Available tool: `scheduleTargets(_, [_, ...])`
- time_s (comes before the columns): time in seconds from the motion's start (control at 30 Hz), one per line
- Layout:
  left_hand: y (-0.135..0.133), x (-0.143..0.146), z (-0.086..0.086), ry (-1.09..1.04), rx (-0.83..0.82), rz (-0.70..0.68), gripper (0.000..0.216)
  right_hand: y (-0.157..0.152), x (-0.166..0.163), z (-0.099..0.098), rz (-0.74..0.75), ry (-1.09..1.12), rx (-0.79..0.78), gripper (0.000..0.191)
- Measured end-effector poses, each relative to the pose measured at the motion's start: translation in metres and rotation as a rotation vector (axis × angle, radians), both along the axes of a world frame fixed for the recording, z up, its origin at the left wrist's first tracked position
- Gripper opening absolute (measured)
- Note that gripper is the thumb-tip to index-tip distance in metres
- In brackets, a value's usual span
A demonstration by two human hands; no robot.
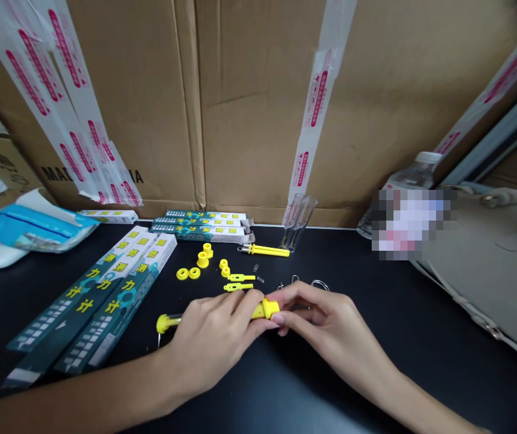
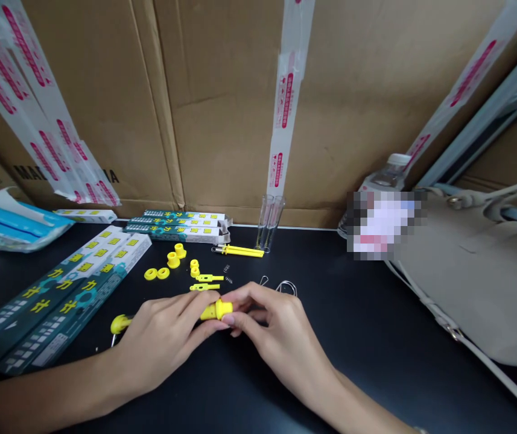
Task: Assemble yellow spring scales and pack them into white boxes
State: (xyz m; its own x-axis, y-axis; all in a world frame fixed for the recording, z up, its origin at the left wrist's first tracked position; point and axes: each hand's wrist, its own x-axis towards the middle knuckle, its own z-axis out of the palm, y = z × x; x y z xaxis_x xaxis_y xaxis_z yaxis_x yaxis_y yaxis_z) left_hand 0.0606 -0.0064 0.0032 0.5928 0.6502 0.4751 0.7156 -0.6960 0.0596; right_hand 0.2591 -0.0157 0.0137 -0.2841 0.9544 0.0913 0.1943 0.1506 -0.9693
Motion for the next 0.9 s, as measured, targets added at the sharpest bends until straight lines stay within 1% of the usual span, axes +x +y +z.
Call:
scheduleTargets(0.07, [-0.0012,-0.0013,-0.0029,0.006,0.019,-0.001,0.035,0.0003,-0.0007,-0.0012,0.014,-0.018,-0.005,0.009])
scheduleTargets(0.13, [-0.0025,-0.0025,-0.0045,0.024,0.025,-0.003,0.034,0.0011,-0.0013,-0.0022,0.026,-0.033,-0.01,0.008])
scheduleTargets(0.23, [-0.0033,-0.0038,-0.0042,0.089,0.026,0.002,0.027,0.0022,-0.0015,-0.0029,0.024,-0.05,-0.012,0.006])
scheduleTargets(0.37, [-0.0025,-0.0037,-0.0016,0.172,-0.022,0.018,0.015,0.0023,-0.0009,-0.0035,0.021,-0.094,-0.008,0.006])
scheduleTargets(0.47, [-0.0025,-0.0022,-0.0001,0.165,-0.048,0.035,0.007,0.0024,-0.0009,-0.0045,0.025,-0.114,-0.014,0.006])
scheduleTargets(0.63, [-0.0041,0.0,0.0006,0.13,-0.034,0.045,0.006,0.0021,-0.0023,-0.005,0.035,-0.158,-0.014,0.007])
scheduleTargets(0.7, [-0.0043,0.0003,0.0006,0.14,-0.031,0.043,0.007,0.0012,-0.0035,-0.0045,0.032,-0.213,0.014,0.008])
scheduleTargets(0.9, [-0.005,0.0,-0.0005,0.154,-0.023,0.043,0.01,-0.0027,-0.0055,-0.0039,0.051,-0.416,0.189,0.01])
